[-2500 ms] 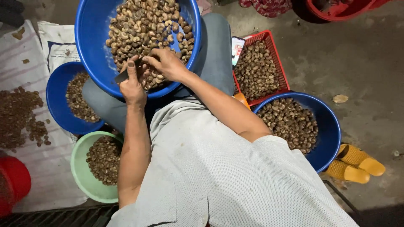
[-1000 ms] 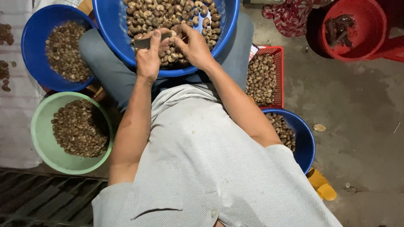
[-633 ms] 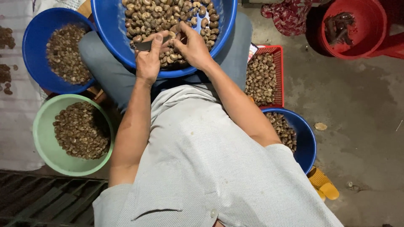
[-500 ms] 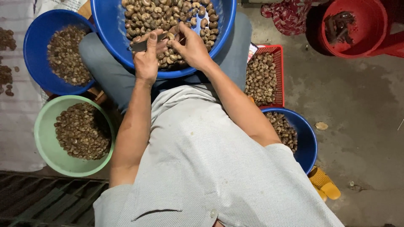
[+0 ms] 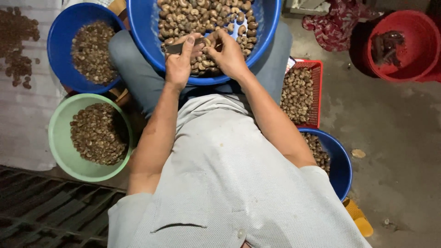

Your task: A person manually peels or shells cashew nuts using a small knife while sitting on the floor.

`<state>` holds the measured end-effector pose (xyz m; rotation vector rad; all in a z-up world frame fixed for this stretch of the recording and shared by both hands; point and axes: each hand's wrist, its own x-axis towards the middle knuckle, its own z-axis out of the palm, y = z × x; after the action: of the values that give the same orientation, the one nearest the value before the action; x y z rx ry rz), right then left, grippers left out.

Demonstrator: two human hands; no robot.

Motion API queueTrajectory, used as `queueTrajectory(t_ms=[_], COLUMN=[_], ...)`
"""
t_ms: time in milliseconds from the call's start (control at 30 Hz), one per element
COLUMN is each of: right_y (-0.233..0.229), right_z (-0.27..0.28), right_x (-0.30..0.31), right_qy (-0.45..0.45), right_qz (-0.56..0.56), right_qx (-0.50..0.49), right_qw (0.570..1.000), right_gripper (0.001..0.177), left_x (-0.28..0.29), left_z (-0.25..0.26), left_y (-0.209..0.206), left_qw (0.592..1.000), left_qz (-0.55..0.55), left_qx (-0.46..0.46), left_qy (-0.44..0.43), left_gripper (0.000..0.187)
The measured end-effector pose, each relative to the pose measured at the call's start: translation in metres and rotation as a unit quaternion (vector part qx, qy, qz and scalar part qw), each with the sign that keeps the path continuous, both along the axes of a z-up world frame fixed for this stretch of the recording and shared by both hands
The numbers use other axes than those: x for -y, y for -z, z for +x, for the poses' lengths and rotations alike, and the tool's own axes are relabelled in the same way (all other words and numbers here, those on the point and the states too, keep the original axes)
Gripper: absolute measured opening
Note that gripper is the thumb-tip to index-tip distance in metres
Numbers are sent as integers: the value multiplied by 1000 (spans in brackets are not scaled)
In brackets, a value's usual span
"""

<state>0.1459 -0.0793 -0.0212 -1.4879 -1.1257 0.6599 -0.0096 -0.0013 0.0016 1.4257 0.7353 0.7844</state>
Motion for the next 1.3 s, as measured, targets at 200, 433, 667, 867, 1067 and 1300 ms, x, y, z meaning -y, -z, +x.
queueTrajectory(t_ms=[200, 433, 667, 867, 1067, 1300], right_y=[-10, -30, 36, 198, 254, 83], right_z=[1, 13, 97, 124, 107, 110], right_x=[1, 32, 180, 348, 423, 276], right_qy=[10, 22, 160, 194, 18, 167], right_qz=[-55, 93, -37, -339, -581, -282], right_qx=[26, -53, -90, 58, 175, 298], right_qw=[998, 994, 982, 919, 795, 897], right_gripper=[21, 17, 23, 26, 57, 25], left_x=[2, 2, 5, 7, 8, 2], left_z=[0, 3, 2, 2, 2, 0], left_y=[-9, -9, -3, -5, -3, 10], left_qw=[999, 1000, 995, 991, 990, 991], left_qz=[35, 15, 60, 76, 89, 110], left_qx=[-18, -22, -75, -100, -95, -51], left_qy=[21, 16, 36, 46, 50, 53], left_gripper=[49, 45, 39, 38, 36, 37])
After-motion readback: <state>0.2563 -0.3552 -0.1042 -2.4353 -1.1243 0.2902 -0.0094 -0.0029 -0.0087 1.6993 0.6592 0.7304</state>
